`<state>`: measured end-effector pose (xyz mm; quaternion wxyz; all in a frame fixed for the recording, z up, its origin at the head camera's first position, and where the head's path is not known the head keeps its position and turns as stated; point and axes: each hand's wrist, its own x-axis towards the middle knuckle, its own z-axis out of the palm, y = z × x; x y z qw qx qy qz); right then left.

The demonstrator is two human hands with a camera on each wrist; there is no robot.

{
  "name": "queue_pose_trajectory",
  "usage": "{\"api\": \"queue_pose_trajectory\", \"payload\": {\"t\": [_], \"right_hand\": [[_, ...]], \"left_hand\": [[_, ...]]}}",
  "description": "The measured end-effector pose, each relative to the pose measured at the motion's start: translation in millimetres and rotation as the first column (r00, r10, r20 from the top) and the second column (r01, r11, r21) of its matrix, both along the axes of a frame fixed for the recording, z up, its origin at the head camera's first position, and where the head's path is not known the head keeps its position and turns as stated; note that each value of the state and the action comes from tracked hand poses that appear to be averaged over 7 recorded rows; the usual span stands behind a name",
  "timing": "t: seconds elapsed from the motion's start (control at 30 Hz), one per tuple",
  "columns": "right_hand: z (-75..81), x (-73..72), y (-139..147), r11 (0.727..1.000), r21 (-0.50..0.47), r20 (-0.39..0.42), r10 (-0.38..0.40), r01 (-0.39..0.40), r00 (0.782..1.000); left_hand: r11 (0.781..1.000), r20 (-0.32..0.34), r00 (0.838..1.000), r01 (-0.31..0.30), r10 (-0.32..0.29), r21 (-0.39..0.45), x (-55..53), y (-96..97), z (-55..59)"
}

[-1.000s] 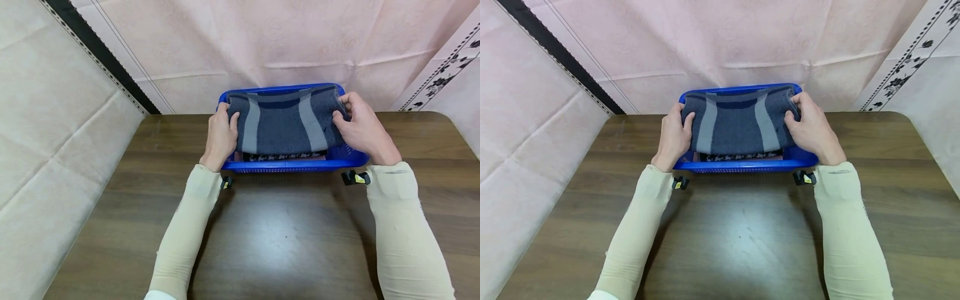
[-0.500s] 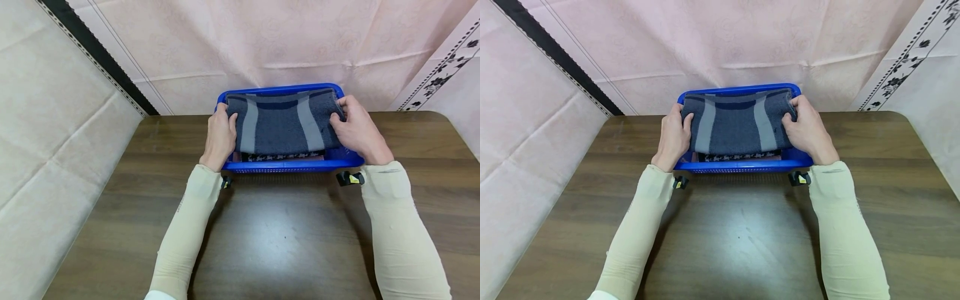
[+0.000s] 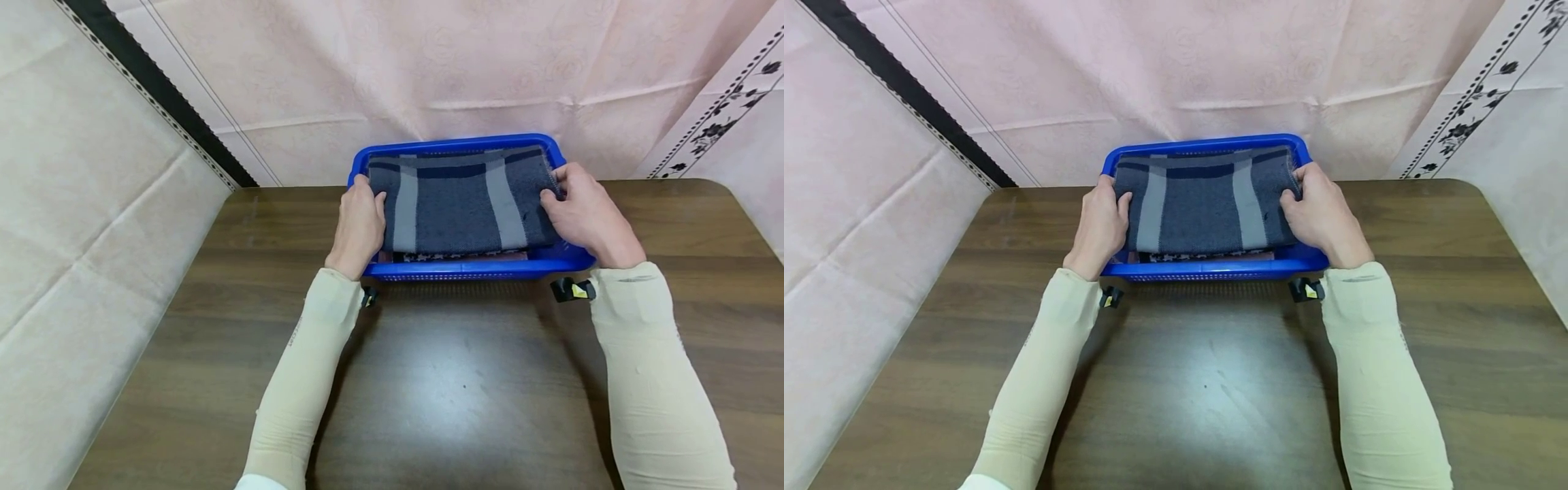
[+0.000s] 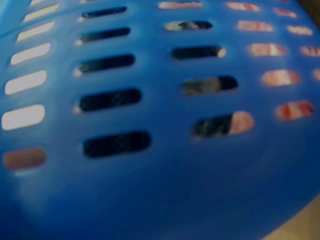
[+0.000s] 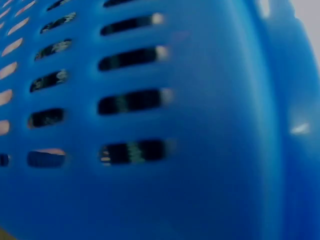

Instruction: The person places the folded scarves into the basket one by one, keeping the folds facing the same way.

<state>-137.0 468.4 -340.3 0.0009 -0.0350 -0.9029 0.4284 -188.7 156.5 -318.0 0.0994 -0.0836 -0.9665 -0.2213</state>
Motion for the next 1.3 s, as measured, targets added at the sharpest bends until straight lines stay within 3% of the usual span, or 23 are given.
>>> {"api": "queue_pose_trajectory", "payload": {"t": [0.3,0.63,0.87,0.97,1.13,1.3], "right_hand": [[6.9,1.4,2,0.990,0.142,0.113,-0.013,-0.003,0.993],[9.2,3.3,3,0.967,0.252,0.047,0.011,-0.023,0.999],[8.5,7.8,-1,0.964,0.260,-0.069,-0.036,0.052,0.997],[8.8,8.0,-5,0.963,0.261,-0.074,-0.045,0.063,0.996],[9.6,5.4,-12,0.953,0.303,-0.066,0.007,0.013,0.998],[7.9,3.8,-16,0.937,0.338,-0.061,0.112,-0.085,0.992]], "left_hand": [[0.996,0.041,0.995,-0.086,0.087,-0.025,6.6,3.1,6.3],[0.995,0.044,0.995,-0.085,0.087,-0.057,11.8,6.1,12.3],[0.991,0.123,0.990,-0.051,0.067,-0.127,14.5,8.4,13.3],[0.986,0.165,0.984,-0.036,0.064,-0.163,15.7,8.6,13.7],[0.971,0.194,0.981,0.017,0.030,-0.237,18.5,9.8,12.1],[0.927,0.231,0.972,0.125,-0.043,-0.355,21.5,10.6,9.3]]}}
